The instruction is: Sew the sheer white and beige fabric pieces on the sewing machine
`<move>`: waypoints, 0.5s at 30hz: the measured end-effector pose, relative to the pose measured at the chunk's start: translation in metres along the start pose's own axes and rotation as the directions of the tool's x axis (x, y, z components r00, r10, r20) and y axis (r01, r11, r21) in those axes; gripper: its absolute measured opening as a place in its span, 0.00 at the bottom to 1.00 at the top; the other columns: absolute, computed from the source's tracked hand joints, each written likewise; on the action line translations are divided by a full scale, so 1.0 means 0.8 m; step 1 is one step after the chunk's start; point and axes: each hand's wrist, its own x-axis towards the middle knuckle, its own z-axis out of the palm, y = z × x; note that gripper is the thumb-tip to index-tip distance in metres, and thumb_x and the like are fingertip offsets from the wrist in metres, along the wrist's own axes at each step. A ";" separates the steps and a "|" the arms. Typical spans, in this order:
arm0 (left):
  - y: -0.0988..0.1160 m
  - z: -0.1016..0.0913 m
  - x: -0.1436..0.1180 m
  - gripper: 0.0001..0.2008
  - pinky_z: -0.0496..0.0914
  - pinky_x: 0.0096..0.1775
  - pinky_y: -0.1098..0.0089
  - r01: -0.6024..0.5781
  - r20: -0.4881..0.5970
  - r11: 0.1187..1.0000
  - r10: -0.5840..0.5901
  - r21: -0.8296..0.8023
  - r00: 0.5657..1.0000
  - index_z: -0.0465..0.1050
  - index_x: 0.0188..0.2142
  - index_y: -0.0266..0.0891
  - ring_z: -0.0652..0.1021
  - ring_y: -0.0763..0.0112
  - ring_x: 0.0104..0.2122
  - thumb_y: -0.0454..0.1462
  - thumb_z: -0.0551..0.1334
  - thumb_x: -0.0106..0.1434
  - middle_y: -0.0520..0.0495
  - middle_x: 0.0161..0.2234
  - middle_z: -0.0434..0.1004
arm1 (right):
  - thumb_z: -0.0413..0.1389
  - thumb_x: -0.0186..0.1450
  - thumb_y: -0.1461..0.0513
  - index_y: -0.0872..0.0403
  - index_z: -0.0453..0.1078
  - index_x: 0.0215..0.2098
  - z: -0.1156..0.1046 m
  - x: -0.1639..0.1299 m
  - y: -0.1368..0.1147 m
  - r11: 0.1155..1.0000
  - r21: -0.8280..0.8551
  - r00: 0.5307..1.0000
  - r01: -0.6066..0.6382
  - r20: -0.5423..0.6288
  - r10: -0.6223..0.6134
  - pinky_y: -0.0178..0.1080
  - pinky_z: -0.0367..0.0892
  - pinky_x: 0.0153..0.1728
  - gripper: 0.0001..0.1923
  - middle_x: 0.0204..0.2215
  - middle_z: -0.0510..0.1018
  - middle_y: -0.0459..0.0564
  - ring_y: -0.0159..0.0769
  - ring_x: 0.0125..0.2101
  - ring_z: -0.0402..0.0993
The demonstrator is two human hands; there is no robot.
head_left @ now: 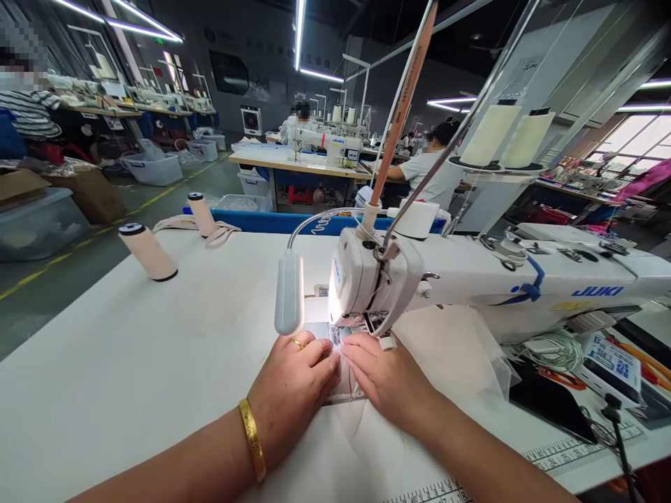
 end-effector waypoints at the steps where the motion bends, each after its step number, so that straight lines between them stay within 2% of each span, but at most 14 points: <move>1: -0.001 0.000 0.000 0.14 0.62 0.39 0.60 -0.001 0.002 1.000 0.001 0.002 1.000 0.76 0.36 0.41 0.73 0.61 0.36 0.34 0.53 0.75 0.48 0.36 0.80 | 0.51 0.69 0.72 0.52 0.73 0.43 0.000 0.001 0.000 1.000 -0.002 1.000 0.000 -0.015 0.000 0.42 0.66 0.36 0.13 0.46 0.82 0.50 0.41 0.38 0.76; 9: -0.003 0.004 -0.001 0.10 0.62 0.39 0.58 -0.002 0.008 1.000 0.002 0.025 1.000 0.76 0.40 0.41 0.74 0.59 0.38 0.33 0.55 0.73 0.47 0.40 0.81 | 0.51 0.69 0.72 0.52 0.74 0.42 0.003 0.002 -0.001 0.999 -0.038 0.998 -0.009 -0.064 0.006 0.42 0.67 0.34 0.13 0.47 0.83 0.52 0.43 0.39 0.78; 15: -0.003 0.004 -0.001 0.11 0.63 0.41 0.58 -0.003 -0.004 1.000 0.003 0.013 1.000 0.77 0.44 0.42 0.74 0.59 0.38 0.32 0.56 0.72 0.47 0.41 0.81 | 0.50 0.69 0.72 0.52 0.74 0.45 0.003 0.003 -0.001 0.999 -0.036 0.997 -0.004 -0.073 0.001 0.42 0.67 0.34 0.15 0.48 0.83 0.52 0.43 0.39 0.78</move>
